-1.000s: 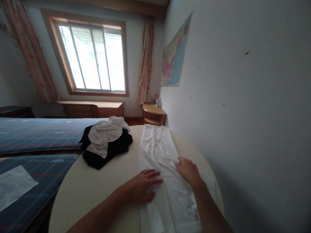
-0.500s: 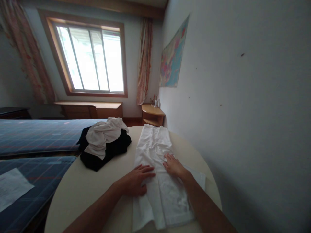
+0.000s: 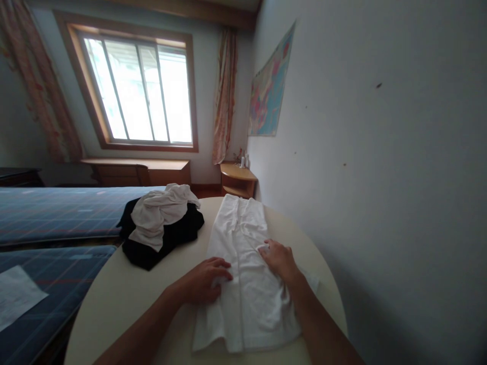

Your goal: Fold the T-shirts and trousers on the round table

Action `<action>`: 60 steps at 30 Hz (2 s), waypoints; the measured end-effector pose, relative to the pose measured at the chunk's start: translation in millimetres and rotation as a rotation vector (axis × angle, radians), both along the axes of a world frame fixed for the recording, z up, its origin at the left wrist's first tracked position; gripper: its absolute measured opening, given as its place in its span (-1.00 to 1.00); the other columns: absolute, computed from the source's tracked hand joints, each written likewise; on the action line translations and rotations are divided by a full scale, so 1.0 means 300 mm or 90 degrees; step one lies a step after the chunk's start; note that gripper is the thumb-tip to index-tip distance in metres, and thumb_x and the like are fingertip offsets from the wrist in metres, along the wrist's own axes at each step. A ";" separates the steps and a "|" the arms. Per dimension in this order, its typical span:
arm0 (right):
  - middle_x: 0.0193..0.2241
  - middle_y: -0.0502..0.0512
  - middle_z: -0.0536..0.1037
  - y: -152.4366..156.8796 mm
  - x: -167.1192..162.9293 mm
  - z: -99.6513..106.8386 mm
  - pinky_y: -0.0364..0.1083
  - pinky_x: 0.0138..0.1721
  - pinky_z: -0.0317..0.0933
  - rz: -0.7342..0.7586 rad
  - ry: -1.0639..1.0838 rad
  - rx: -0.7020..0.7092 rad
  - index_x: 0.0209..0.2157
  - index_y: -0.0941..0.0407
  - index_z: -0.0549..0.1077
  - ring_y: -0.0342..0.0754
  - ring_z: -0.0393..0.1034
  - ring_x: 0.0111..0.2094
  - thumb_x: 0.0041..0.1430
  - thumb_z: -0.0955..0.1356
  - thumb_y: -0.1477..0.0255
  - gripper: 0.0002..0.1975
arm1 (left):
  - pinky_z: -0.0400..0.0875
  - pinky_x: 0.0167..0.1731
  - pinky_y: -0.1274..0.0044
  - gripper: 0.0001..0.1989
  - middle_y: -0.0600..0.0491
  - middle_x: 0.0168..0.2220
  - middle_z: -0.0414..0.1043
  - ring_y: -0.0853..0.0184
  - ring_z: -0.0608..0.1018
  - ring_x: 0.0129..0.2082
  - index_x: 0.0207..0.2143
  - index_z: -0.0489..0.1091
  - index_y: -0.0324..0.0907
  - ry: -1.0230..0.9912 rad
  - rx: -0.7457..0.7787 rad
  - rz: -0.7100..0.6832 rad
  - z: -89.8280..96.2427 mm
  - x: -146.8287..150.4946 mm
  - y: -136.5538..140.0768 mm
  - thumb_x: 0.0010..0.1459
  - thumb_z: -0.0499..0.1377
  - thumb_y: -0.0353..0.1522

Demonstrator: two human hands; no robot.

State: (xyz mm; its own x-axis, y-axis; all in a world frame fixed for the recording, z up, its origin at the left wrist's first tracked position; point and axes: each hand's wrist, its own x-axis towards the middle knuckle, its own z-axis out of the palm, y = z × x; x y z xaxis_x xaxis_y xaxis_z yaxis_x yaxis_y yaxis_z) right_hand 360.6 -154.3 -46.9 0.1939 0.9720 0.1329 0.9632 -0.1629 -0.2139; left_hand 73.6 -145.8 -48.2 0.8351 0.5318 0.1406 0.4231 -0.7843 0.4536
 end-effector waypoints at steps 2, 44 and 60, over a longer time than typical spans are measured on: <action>-0.09 0.31 0.59 -0.022 0.017 0.015 0.08 0.06 0.11 -0.014 -0.005 -0.043 0.00 0.15 0.49 0.16 0.45 -0.01 0.26 0.22 0.09 -0.50 | 0.31 0.12 0.39 -0.58 0.03 0.05 0.43 0.19 0.44 0.07 -0.12 0.51 -0.04 -0.009 -0.007 -0.006 0.022 -0.002 -0.010 -0.07 0.18 -0.51; -0.36 0.15 0.63 -0.028 0.119 -0.017 -0.16 -0.32 0.19 0.044 0.154 -0.008 -0.34 0.14 0.55 -0.04 0.50 -0.32 0.20 0.34 0.20 -0.70 | 0.45 -0.24 0.38 -0.46 -0.04 -0.08 0.47 0.12 0.54 -0.17 0.04 0.34 -0.06 0.107 0.127 -0.095 0.041 0.284 -0.322 0.07 0.24 -0.01; -0.30 0.13 0.64 -0.011 0.154 -0.049 -0.15 -0.25 0.22 0.004 0.151 0.016 -0.29 0.11 0.55 -0.03 0.52 -0.26 0.23 0.31 0.17 -0.69 | 0.41 -0.44 0.40 -0.92 -0.06 -0.27 0.43 0.16 0.49 -0.28 -0.26 0.36 -0.17 0.105 0.257 -0.057 -0.051 0.448 -0.408 0.23 0.14 -0.35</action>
State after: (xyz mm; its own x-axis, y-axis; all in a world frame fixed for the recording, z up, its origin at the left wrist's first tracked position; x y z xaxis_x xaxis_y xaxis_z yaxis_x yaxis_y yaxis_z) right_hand 406.6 -157.5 -61.4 0.2160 0.9704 0.1079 0.8867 -0.1487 -0.4377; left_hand 208.1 -268.0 -63.4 0.9040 0.3862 0.1832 0.3866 -0.9216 0.0352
